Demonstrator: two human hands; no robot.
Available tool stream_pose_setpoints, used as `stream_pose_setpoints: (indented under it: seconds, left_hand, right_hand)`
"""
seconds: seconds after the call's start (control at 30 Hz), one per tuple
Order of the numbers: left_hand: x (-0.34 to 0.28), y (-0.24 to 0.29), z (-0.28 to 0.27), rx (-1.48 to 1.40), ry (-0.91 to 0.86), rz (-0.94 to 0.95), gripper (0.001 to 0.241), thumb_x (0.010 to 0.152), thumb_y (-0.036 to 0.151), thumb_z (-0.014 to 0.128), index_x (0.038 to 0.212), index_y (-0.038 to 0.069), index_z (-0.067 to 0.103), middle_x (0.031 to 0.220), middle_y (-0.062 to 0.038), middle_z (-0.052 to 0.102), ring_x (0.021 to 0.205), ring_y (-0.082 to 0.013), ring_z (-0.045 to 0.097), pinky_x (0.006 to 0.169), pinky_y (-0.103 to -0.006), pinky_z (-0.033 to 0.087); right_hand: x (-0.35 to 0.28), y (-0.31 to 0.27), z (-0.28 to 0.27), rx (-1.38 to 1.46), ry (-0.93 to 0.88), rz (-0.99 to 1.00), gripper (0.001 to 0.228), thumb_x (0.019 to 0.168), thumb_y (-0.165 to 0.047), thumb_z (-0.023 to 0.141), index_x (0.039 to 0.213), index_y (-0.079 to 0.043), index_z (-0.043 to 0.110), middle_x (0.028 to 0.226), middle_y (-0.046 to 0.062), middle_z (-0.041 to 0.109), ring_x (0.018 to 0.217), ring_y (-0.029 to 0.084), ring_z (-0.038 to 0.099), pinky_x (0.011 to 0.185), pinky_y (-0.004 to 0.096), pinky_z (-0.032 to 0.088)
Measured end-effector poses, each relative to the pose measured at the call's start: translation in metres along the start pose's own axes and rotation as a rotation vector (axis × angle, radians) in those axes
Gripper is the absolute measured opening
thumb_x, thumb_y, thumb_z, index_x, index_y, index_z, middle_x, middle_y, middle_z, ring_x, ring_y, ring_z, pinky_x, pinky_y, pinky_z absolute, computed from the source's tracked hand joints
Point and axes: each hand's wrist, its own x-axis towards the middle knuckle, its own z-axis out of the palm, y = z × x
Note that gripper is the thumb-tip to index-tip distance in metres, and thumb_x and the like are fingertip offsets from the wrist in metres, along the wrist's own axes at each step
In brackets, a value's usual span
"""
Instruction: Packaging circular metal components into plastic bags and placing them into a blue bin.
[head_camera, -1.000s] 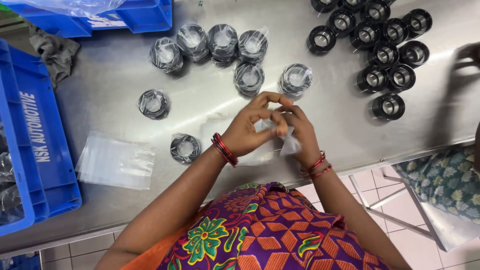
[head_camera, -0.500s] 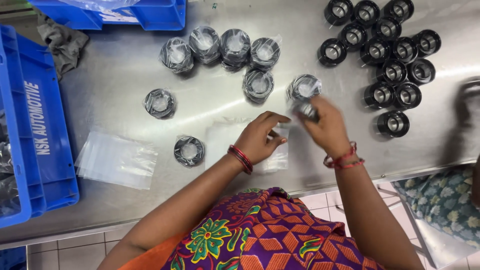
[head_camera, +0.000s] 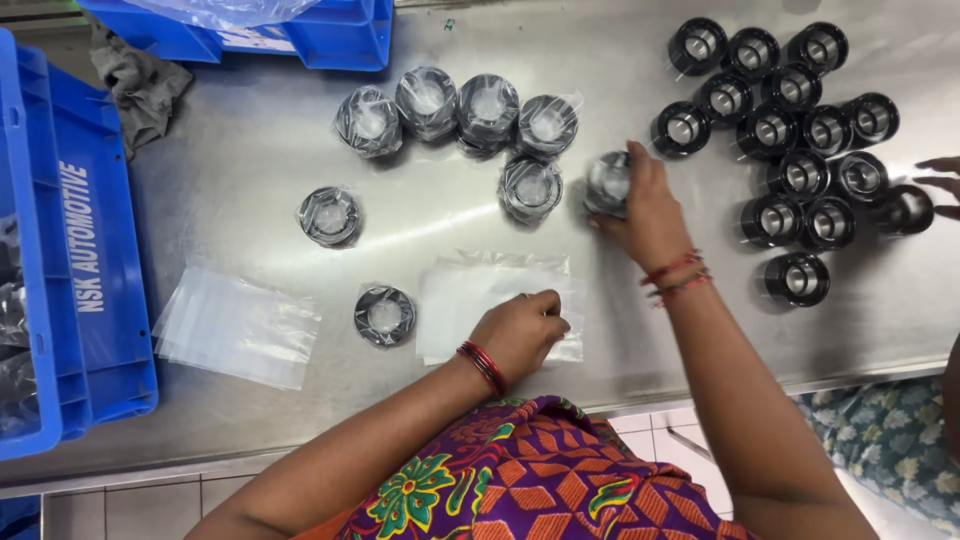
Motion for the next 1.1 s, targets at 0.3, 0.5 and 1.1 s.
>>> stream_pose_setpoints:
  seconds: [0.3, 0.5, 1.1]
  left_hand:
    - [0.016, -0.005, 0.005, 0.086, -0.004, -0.02, 0.008, 0.08, 0.012, 0.07, 0.086, 0.011, 0.075, 0.1, -0.006, 0.066, 0.096, -0.0302, 0.064, 0.079, -0.0434, 0.055]
    - [0.029, -0.013, 0.015, 0.076, 0.1, -0.118, 0.003, 0.083, 0.008, 0.07, 0.081, 0.009, 0.072, 0.099, -0.006, 0.066, 0.096, -0.0298, 0.064, 0.079, -0.0423, 0.056]
    - [0.024, -0.022, -0.024, -0.775, 0.031, -0.007, 0.007, 0.094, 0.012, 0.074, 0.096, 0.006, 0.069, 0.122, -0.012, 0.077, 0.138, -0.0239, 0.057, 0.119, -0.0426, 0.04]
  right_hand:
    - [0.081, 0.038, -0.06, -0.222, -0.193, -0.174, 0.126, 0.057, -0.016, 0.099, 0.159, -0.006, 0.025, 0.148, 0.034, 0.038, 0.131, 0.05, 0.048, 0.107, 0.05, 0.045]
    - [0.069, 0.098, -0.065, -0.399, -0.155, -0.259, 0.098, 0.053, -0.021, 0.098, 0.144, -0.015, 0.063, 0.138, 0.018, 0.061, 0.123, 0.04, 0.058, 0.106, 0.046, 0.049]
    - [-0.078, 0.031, -0.024, 0.928, -0.719, 0.396, 0.07, 0.08, -0.011, 0.081, 0.137, -0.003, 0.041, 0.101, 0.03, 0.069, 0.086, 0.031, 0.07, 0.076, 0.04, 0.059]
